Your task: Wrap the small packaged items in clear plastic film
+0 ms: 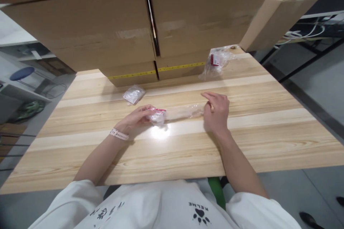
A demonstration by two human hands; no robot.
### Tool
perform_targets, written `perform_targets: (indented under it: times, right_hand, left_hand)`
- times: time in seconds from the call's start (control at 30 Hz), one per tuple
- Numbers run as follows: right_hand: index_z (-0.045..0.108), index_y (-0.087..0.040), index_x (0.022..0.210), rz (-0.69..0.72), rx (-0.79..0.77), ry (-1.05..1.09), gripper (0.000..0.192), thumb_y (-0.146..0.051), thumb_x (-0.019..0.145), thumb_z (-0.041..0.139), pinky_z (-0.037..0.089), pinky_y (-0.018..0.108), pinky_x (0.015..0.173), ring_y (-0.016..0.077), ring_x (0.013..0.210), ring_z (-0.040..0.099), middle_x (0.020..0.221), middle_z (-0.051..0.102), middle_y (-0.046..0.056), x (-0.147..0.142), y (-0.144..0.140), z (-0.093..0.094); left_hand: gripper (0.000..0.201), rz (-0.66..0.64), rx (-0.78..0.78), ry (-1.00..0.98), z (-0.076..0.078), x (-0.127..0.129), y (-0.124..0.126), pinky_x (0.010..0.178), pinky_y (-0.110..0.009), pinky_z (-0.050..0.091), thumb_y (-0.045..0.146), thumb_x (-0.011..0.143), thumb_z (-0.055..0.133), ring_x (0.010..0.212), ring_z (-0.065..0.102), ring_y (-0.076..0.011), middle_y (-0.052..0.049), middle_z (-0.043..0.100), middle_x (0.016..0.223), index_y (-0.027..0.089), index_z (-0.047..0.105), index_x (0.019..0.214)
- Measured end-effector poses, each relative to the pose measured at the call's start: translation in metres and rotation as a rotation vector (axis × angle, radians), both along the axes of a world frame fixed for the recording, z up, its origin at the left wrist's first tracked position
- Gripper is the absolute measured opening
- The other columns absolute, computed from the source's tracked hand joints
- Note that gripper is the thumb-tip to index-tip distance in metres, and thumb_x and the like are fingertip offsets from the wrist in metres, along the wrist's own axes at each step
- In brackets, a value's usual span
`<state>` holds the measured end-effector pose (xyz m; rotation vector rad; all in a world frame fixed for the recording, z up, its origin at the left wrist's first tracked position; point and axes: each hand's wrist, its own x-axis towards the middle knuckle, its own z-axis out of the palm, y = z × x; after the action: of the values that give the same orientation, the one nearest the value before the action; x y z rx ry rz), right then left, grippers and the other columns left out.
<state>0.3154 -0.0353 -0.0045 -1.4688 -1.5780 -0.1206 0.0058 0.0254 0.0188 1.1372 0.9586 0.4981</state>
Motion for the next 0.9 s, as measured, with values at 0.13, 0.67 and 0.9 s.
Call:
perform_targets:
  times: [0.13, 0.67, 0.9]
  right_hand:
    - [0.07, -0.028, 0.128, 0.4, -0.303, 0.137, 0.035, -0.037, 0.096, 0.059, 0.047, 0.048, 0.104, 0.0279, 0.116, 0.065, 0.124, 0.072, 0.008, -0.044, -0.015, 0.007]
    - [0.069, -0.021, 0.129, 0.548, -0.746, 0.5, 0.048, -0.044, 0.087, 0.07, 0.053, 0.04, 0.097, 0.0264, 0.111, 0.069, 0.126, 0.073, 0.009, -0.067, -0.014, -0.02]
    - [0.076, -0.025, 0.118, 0.372, -0.758, 0.146, 0.037, -0.046, 0.09, 0.067, 0.053, 0.038, 0.081, 0.0277, 0.094, 0.072, 0.11, 0.078, 0.006, -0.014, -0.01, 0.012]
  left_hand:
    - [0.038, -0.037, -0.141, -0.113, -0.009, 0.008, -0.004, 0.042, -0.019, 0.03, 0.038, 0.082, 0.074, 0.048, 0.041, -0.0067, 0.0, 0.057, 0.065, 0.012, 0.074, 0.109]
    - [0.025, 0.014, 0.826, 0.393, -0.012, 0.018, -0.032, 0.099, -0.047, 0.049, 0.033, 0.081, 0.077, 0.112, 0.061, -0.03, -0.01, 0.072, 0.116, 0.022, 0.071, 0.103]
    - [0.025, 0.347, 0.442, 0.109, 0.002, -0.016, -0.015, 0.059, -0.024, 0.045, 0.038, 0.078, 0.078, 0.059, 0.057, -0.0119, -0.001, 0.068, 0.068, 0.016, 0.067, 0.073]
